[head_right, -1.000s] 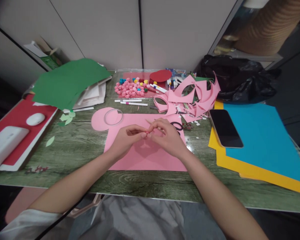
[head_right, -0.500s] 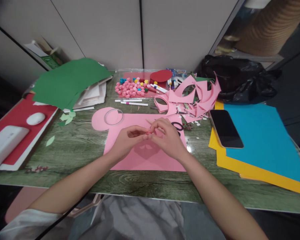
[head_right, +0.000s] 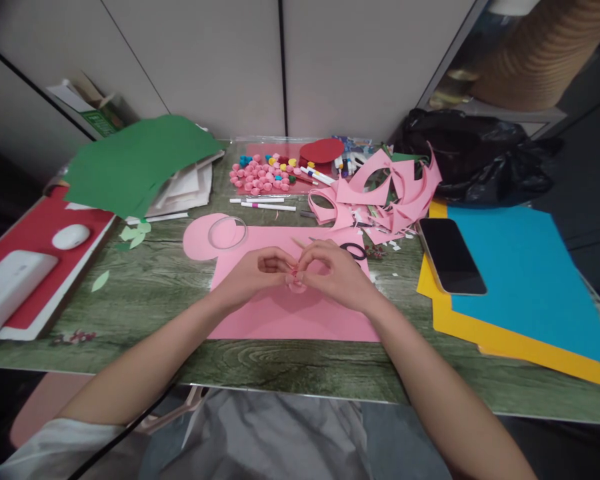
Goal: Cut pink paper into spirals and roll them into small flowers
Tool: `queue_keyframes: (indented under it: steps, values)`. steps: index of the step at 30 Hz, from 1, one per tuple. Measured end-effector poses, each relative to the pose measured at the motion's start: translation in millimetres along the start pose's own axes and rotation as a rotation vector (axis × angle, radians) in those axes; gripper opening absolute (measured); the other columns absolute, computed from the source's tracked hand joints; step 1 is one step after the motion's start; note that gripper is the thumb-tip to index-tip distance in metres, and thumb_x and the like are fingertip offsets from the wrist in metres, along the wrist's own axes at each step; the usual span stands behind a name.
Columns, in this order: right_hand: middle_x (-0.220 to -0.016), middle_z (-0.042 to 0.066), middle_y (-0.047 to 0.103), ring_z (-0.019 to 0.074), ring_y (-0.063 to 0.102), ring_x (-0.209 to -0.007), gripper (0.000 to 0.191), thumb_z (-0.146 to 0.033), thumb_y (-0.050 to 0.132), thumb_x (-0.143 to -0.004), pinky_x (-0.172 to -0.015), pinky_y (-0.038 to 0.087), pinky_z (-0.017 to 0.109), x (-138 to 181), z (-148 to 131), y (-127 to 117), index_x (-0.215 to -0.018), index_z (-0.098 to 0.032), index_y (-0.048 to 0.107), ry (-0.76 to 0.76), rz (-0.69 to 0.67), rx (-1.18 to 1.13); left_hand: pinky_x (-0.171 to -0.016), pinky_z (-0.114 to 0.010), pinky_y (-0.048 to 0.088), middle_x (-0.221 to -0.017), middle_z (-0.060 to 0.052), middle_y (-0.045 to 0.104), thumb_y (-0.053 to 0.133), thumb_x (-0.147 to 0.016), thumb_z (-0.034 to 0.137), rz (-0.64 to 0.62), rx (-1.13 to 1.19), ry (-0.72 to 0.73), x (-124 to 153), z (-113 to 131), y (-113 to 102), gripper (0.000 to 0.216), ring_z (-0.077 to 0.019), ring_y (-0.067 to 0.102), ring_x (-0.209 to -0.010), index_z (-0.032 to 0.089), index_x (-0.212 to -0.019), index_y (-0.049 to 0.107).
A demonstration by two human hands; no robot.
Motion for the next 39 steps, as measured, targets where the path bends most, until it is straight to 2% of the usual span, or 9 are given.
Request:
queue_keyframes:
  steps: [7, 10, 13, 17, 21, 25, 29, 35, 39]
  values:
    - [-0.080, 0.001, 0.060, 0.0191, 0.054, -0.085, 0.007, -0.015, 0.062, -0.072, -0.079, 0.038, 0.034, 1, 4, -4, -0.068, -0.021, 0.059, -0.020, 0.090, 0.010, -0.069, -0.026, 0.047, -0.074, -0.003, 0.067, 0.074, -0.063, 0.023, 0.058, 0.113, 0.042, 2, 2, 1, 0.023, -0.0127, 0.062, -0.069, 0.014, -0.082, 0.065]
    - [-0.078, 0.001, 0.058, 0.0191, 0.053, -0.084, 0.007, -0.017, 0.063, -0.072, -0.076, 0.039, 0.033, 1, 5, -8, -0.069, -0.021, 0.058, -0.021, 0.170, 0.000, -0.071, -0.027, 0.048, -0.080, -0.003, 0.069, 0.075, -0.063, 0.023, 0.106, 0.238, 0.053, 2, -5, 1, 0.025, -0.0136, 0.064, -0.073, 0.015, -0.085, 0.066]
    - [-0.077, 0.001, 0.056, 0.0185, 0.052, -0.083, 0.007, -0.018, 0.063, -0.073, -0.075, 0.039, 0.032, 3, 5, -10, -0.069, -0.021, 0.058, -0.028, 0.262, -0.026, -0.067, -0.024, 0.047, -0.079, -0.002, 0.069, 0.076, -0.061, 0.022, 0.190, 0.358, 0.023, 4, -15, -2, 0.027, -0.0128, 0.063, -0.074, 0.017, -0.086, 0.067]
    - [-0.080, 0.001, 0.055, 0.0187, 0.052, -0.085, 0.007, -0.020, 0.062, -0.074, -0.076, 0.041, 0.033, 6, 4, -6, -0.070, -0.022, 0.057, -0.030, 0.354, -0.079, -0.062, -0.021, 0.045, -0.077, -0.001, 0.069, 0.078, -0.058, 0.020, 0.260, 0.423, 0.002, 8, -20, -1, 0.027, -0.0116, 0.063, -0.072, 0.017, -0.082, 0.068]
    - [-0.082, 0.001, 0.055, 0.0185, 0.052, -0.088, 0.006, -0.021, 0.059, -0.076, -0.081, 0.043, 0.035, 7, 2, -5, -0.071, -0.023, 0.056, -0.038, 0.386, -0.131, -0.063, -0.019, 0.044, -0.077, -0.001, 0.069, 0.078, -0.058, 0.020, 0.264, 0.467, -0.008, 9, -20, 0, 0.026, -0.0107, 0.063, -0.073, 0.017, -0.082, 0.067]
    - [-0.086, 0.002, 0.058, 0.0201, 0.053, -0.091, 0.003, -0.022, 0.059, -0.076, -0.082, 0.041, 0.036, 3, 6, -3, -0.073, -0.022, 0.059, 0.005, 0.231, -0.068, -0.063, -0.021, 0.045, -0.076, -0.001, 0.068, 0.078, -0.058, 0.021, 0.210, 0.361, 0.017, 5, -14, -3, 0.031, -0.0110, 0.062, -0.069, 0.016, -0.085, 0.065]
    - [-0.086, 0.002, 0.061, 0.0215, 0.054, -0.091, 0.003, -0.021, 0.059, -0.073, -0.083, 0.039, 0.040, 1, 6, 2, -0.075, -0.022, 0.062, 0.015, 0.043, 0.055, -0.064, -0.025, 0.046, -0.072, -0.002, 0.068, 0.076, -0.059, 0.021, 0.060, 0.121, -0.009, 0, -10, -1, 0.040, -0.0135, 0.063, -0.068, 0.016, -0.095, 0.060]
    - [-0.090, 0.004, 0.063, 0.0251, 0.052, -0.100, 0.004, -0.020, 0.064, -0.069, -0.086, 0.039, 0.042, 3, -2, 12, -0.071, -0.023, 0.065, -0.050, -0.120, 0.259, -0.055, -0.023, 0.043, -0.075, -0.004, 0.068, 0.068, -0.065, 0.021, -0.037, -0.272, -0.030, 3, -14, 2, 0.038, -0.0167, 0.064, -0.068, 0.018, -0.101, 0.056]
    - [-0.092, 0.005, 0.061, 0.0245, 0.053, -0.100, 0.003, -0.020, 0.064, -0.070, -0.087, 0.039, 0.042, 4, -3, 13, -0.071, -0.022, 0.066, -0.063, -0.147, 0.290, -0.055, -0.023, 0.043, -0.077, -0.004, 0.067, 0.068, -0.065, 0.023, -0.043, -0.324, -0.001, 4, -12, 3, 0.037, -0.0160, 0.063, -0.068, 0.019, -0.100, 0.055]
Point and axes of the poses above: each hand's wrist, its own x-axis away from the middle knuckle, its own y-axis out of the palm, z = x × y, the point moved 8 cm from there along -x, towards the middle knuckle
